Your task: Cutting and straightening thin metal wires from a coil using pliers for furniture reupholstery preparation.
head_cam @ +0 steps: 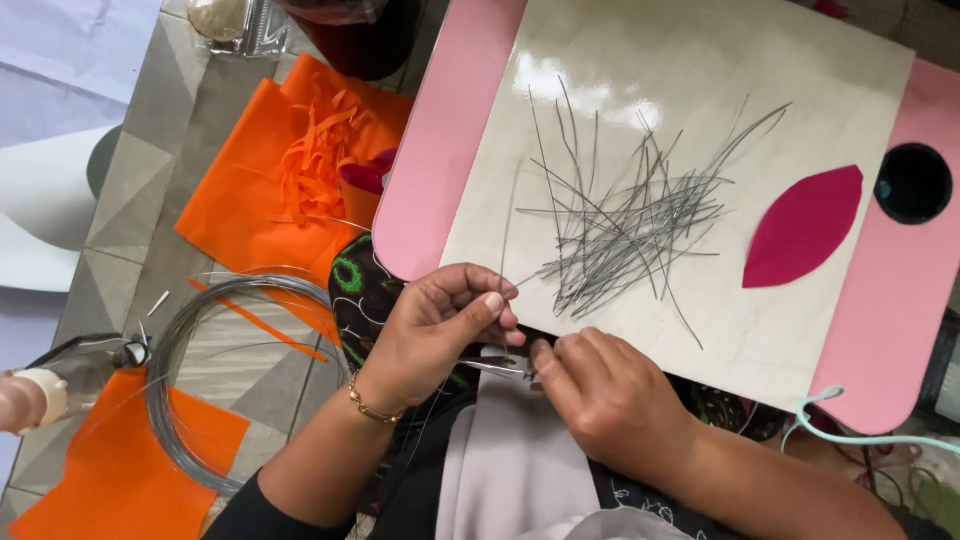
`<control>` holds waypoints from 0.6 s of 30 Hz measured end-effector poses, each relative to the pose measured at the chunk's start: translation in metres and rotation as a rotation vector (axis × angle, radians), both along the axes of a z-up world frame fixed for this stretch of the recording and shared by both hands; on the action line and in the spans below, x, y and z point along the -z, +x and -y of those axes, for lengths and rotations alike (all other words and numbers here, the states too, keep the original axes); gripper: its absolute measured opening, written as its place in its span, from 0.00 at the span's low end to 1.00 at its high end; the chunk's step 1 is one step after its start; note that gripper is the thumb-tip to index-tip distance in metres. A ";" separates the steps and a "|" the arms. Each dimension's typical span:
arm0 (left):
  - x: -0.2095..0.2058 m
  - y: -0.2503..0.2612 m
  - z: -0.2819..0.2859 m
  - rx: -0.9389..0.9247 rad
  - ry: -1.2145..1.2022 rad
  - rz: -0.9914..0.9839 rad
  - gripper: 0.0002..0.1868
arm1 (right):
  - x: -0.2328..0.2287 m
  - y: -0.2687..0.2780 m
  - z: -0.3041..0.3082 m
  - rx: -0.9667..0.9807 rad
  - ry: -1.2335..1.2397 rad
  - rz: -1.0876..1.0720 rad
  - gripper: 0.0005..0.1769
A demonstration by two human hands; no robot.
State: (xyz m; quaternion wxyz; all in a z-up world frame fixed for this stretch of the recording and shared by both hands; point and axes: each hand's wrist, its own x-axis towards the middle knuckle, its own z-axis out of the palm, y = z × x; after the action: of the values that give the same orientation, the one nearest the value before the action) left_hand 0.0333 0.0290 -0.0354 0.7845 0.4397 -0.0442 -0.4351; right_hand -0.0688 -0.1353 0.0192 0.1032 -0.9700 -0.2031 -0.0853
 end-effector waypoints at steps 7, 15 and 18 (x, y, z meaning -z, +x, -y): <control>-0.007 0.000 -0.003 0.141 0.021 0.009 0.08 | 0.012 -0.010 0.004 0.022 0.077 -0.096 0.07; -0.004 0.000 -0.009 -0.058 0.140 0.140 0.08 | -0.006 -0.015 0.028 0.173 0.819 -0.663 0.14; -0.012 -0.010 -0.003 -0.083 0.271 0.347 0.09 | -0.011 -0.019 0.035 0.286 1.214 -0.575 0.04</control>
State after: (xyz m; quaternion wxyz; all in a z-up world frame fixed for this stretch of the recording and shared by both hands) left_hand 0.0234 0.0320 -0.0235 0.7162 0.6106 -0.1016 -0.3223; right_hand -0.0873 -0.1702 0.0301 0.6659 -0.7419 0.0461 0.0639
